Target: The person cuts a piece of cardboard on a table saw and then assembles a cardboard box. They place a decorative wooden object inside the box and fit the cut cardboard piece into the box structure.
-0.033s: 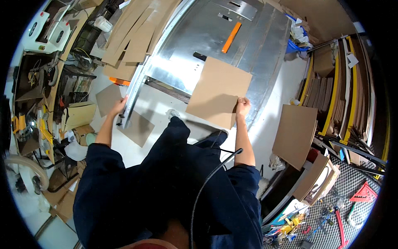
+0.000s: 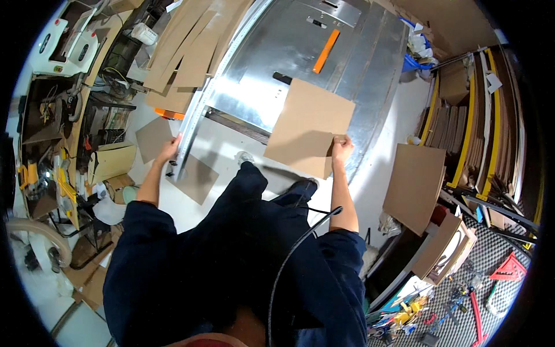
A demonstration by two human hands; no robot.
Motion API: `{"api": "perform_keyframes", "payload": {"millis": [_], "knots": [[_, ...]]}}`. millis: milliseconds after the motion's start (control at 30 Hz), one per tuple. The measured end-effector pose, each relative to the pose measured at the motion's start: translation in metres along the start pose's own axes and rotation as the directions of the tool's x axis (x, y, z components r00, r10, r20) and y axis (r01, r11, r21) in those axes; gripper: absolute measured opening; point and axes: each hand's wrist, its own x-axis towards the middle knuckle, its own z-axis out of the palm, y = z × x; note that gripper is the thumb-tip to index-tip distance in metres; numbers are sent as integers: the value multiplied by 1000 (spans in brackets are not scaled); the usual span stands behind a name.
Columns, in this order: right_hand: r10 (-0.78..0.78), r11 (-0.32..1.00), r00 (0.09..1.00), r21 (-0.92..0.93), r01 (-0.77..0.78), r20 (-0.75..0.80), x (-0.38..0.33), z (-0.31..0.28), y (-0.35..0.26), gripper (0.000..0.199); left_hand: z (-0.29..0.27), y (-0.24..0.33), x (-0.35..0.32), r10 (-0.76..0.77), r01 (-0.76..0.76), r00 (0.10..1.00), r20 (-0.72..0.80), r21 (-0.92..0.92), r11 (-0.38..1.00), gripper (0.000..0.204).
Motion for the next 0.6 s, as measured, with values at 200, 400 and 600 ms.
{"api": "perform_keyframes", "payload": {"millis": [200, 400, 600], "knots": [[-320, 862, 930, -353, 364, 179, -83, 3, -68, 71, -4, -4, -23, 26, 8, 989, 143, -233, 972, 90], [-370, 753, 909, -510, 415, 193, -118, 24, -75, 72, 2, -16, -11, 150, -100, 978, 148, -301, 948, 81], [-361, 707, 914, -584, 399, 187, -132, 44, -97, 67, 4, 7, -39, 105, -50, 983, 152, -330, 943, 78]]}}
